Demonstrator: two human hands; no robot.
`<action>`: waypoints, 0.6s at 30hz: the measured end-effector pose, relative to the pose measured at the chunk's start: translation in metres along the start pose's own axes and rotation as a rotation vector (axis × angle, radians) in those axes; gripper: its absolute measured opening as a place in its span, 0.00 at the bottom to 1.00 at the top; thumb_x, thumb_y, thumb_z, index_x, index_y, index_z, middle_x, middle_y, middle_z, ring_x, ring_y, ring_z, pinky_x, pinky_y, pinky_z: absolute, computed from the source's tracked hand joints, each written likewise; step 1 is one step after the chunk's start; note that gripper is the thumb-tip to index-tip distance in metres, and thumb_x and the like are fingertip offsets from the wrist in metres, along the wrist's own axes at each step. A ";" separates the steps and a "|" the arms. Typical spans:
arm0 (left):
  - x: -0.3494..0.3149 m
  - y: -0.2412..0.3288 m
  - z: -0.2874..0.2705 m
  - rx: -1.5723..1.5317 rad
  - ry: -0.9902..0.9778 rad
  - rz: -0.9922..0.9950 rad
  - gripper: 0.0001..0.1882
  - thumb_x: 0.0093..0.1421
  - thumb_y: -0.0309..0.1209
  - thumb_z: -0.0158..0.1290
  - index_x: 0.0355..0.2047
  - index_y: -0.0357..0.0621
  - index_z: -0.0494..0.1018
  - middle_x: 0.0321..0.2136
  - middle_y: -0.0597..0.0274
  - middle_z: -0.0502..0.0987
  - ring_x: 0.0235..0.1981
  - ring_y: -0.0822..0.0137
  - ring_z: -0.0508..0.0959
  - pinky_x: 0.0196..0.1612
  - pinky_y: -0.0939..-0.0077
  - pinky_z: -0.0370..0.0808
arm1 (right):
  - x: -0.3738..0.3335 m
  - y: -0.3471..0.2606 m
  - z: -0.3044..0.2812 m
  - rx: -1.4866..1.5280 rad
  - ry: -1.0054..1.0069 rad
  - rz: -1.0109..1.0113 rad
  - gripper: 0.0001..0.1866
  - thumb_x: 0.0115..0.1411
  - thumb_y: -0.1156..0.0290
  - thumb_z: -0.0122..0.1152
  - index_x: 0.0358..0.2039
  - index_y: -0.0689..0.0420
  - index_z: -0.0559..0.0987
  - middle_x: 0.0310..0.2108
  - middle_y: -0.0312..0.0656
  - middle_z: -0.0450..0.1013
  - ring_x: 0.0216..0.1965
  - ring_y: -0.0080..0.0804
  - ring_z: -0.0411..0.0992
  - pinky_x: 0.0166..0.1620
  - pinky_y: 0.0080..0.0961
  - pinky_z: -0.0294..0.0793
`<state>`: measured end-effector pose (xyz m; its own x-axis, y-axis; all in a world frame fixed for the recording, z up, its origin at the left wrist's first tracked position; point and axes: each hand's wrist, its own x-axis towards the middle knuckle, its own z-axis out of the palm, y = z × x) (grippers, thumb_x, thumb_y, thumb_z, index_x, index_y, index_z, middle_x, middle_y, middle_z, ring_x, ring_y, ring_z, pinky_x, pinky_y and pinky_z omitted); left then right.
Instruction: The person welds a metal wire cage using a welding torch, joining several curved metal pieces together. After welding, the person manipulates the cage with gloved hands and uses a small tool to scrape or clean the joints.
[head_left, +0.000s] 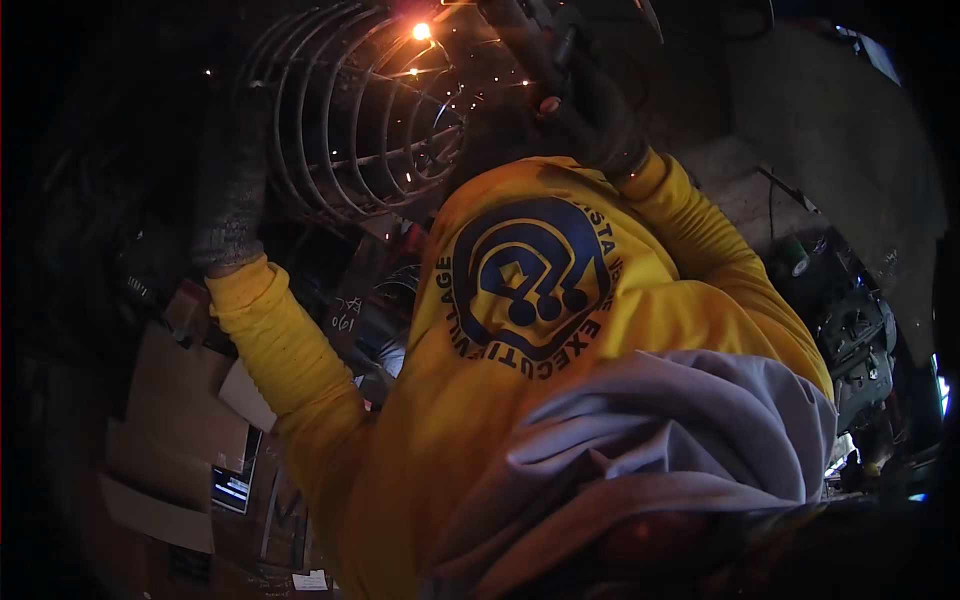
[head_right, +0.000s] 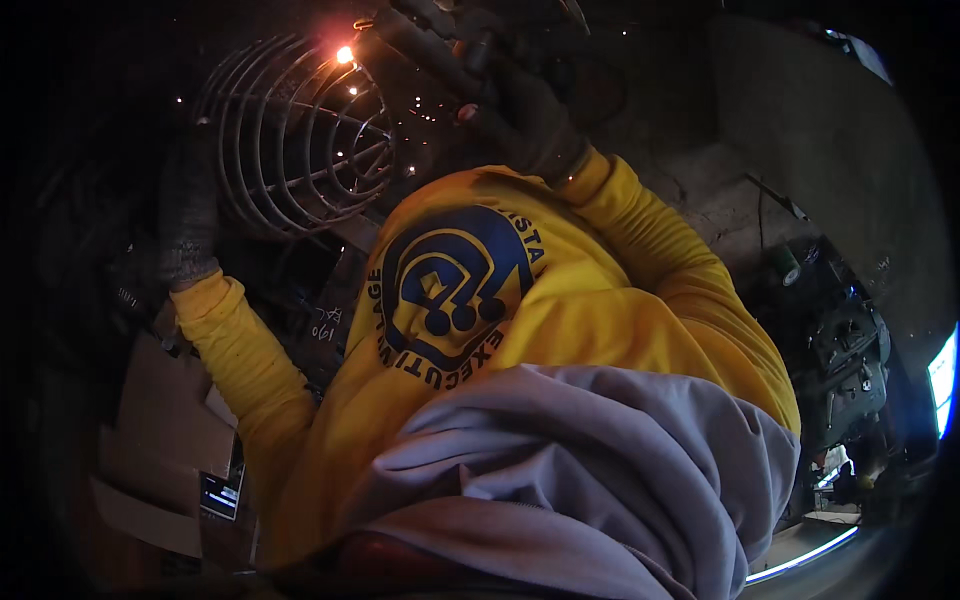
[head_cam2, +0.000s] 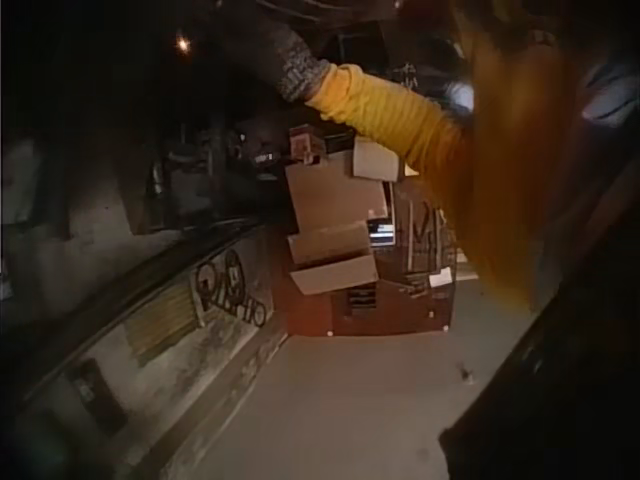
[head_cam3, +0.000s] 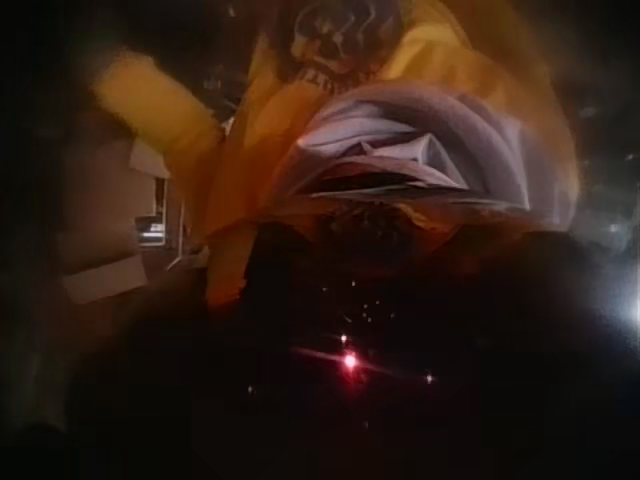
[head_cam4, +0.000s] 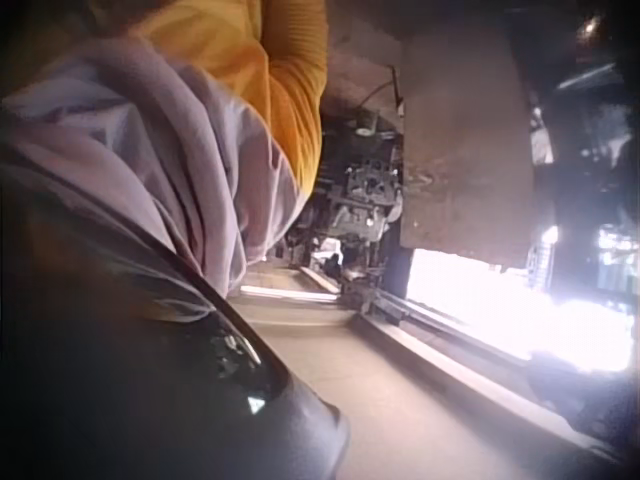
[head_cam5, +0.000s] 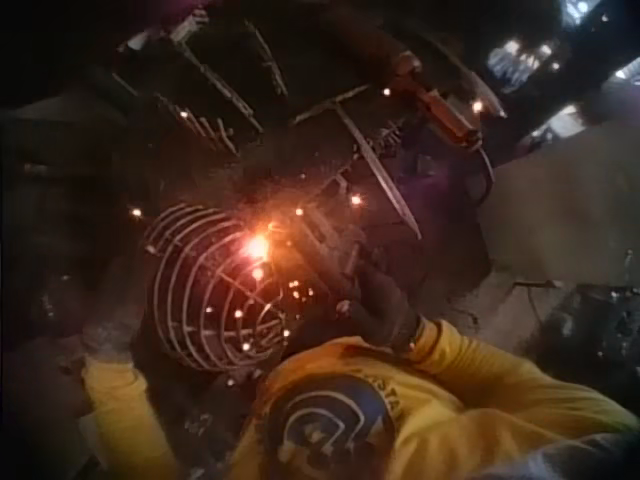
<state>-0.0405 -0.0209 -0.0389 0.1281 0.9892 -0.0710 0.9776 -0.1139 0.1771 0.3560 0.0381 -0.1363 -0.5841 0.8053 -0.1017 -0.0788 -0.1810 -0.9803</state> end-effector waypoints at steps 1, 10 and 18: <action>0.008 0.006 -0.005 0.132 0.020 0.038 0.20 0.70 0.32 0.41 0.60 0.41 0.65 0.55 0.50 0.70 0.56 0.60 0.71 0.60 0.67 0.67 | 0.002 0.001 0.000 -0.071 0.017 -0.059 0.28 0.62 0.63 0.60 0.58 0.64 0.66 0.47 0.47 0.72 0.47 0.28 0.71 0.48 0.25 0.71; 0.016 0.030 -0.011 -0.659 -0.050 -0.619 0.27 0.65 0.51 0.50 0.44 0.34 0.74 0.37 0.51 0.78 0.38 0.61 0.76 0.47 0.66 0.69 | -0.001 -0.008 -0.008 -0.316 0.042 -0.026 0.31 0.59 0.52 0.63 0.53 0.63 0.70 0.35 0.50 0.76 0.36 0.43 0.77 0.43 0.33 0.74; 0.006 0.025 0.001 -0.571 0.115 -0.487 0.28 0.64 0.55 0.49 0.36 0.36 0.72 0.27 0.47 0.75 0.29 0.56 0.72 0.37 0.63 0.69 | -0.010 -0.052 -0.006 -0.531 0.108 0.065 0.34 0.59 0.45 0.59 0.53 0.62 0.70 0.32 0.52 0.76 0.36 0.49 0.77 0.40 0.36 0.74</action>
<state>-0.0150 -0.0177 -0.0355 -0.3450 0.9223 -0.1741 0.6765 0.3730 0.6350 0.3708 0.0429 -0.0849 -0.4859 0.8602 -0.1549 0.3897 0.0547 -0.9193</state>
